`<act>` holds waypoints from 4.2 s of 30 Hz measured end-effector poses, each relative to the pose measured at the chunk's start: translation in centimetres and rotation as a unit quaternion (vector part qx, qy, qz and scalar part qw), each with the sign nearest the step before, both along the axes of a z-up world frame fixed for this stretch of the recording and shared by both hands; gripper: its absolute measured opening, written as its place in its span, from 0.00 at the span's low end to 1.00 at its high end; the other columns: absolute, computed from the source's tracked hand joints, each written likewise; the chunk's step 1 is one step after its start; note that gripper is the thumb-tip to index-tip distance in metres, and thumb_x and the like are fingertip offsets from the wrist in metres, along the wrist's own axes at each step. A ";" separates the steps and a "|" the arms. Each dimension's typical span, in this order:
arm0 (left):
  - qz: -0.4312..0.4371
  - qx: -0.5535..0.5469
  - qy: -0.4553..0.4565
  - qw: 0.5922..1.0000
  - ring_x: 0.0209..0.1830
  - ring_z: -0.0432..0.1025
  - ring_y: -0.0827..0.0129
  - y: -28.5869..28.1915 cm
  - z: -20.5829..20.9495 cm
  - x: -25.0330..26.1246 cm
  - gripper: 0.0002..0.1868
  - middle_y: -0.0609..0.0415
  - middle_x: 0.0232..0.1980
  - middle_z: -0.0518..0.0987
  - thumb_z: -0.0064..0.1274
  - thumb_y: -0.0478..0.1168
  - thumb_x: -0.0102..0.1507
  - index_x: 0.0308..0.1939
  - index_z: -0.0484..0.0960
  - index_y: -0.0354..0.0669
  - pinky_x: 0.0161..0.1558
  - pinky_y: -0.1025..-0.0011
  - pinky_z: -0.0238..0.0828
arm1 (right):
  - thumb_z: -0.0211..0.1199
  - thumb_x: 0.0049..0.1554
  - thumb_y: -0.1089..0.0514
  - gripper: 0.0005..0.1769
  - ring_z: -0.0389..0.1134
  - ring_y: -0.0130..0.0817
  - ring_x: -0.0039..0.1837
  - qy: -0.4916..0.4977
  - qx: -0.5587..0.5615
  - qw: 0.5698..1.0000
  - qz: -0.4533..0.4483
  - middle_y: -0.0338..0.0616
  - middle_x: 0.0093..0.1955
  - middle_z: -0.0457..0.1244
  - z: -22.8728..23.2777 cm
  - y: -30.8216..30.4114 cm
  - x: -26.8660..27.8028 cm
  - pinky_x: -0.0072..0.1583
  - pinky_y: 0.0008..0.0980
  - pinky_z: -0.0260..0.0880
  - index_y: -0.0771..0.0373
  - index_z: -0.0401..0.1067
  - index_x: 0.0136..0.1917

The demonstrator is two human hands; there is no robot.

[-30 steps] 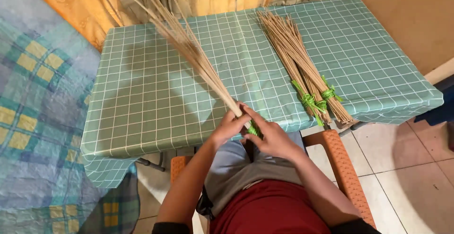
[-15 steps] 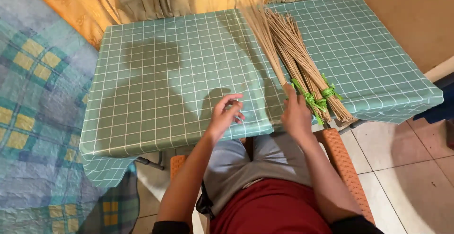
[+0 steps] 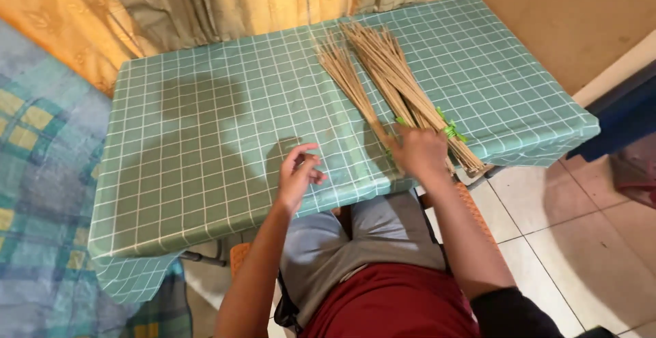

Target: The person is untying, sorting, and re-bundling thin wooden sticks on a table, using green plastic strips to secure them.

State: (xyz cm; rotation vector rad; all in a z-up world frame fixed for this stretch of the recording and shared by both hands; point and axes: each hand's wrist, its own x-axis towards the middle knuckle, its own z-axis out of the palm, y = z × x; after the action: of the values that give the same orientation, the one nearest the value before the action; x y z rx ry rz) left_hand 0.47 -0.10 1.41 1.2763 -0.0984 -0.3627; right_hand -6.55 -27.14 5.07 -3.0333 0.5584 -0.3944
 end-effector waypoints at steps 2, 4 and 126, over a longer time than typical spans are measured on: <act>0.002 0.003 0.006 1.000 0.24 0.78 0.60 0.1 0.5 -0.1 0.17 0.48 0.39 0.71 0.51 0.34 0.63 0.57 0.79 0.38 0.25 0.69 0.80 | 0.57 0.59 0.31 0.21 0.73 0.54 0.48 -0.038 -0.059 0.997 -0.020 0.44 0.40 0.71 -0.3 -3.3 0.7 0.53 0.55 0.65 0.34 0.80 0.59; 0.010 0.004 0.009 1.000 0.23 0.78 0.60 0.2 0.4 0.1 0.16 0.48 0.38 0.71 0.51 0.35 0.64 0.56 0.79 0.38 0.25 0.70 0.80 | 0.58 0.60 0.31 0.20 0.72 0.53 0.45 -0.080 -0.120 0.989 -0.035 0.45 0.37 0.69 0.3 -5.6 1.0 0.49 0.53 0.65 0.37 0.80 0.57; 0.063 -0.111 -0.078 0.989 0.26 0.80 0.58 1.0 -5.8 3.4 0.14 0.36 0.38 0.82 0.65 0.41 0.62 0.42 0.80 0.32 0.27 0.69 0.84 | 0.63 0.57 0.74 0.08 0.68 0.30 0.46 -0.332 0.585 0.689 0.269 0.47 0.39 0.68 -7.7 7.6 3.6 0.55 0.32 0.68 0.64 0.73 0.41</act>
State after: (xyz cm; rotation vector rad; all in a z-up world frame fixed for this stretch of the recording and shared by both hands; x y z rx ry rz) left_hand 3.85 0.89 -4.39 1.0832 -0.1858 -0.1376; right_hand -2.93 -19.59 -2.67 -1.5053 -0.1579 -0.6796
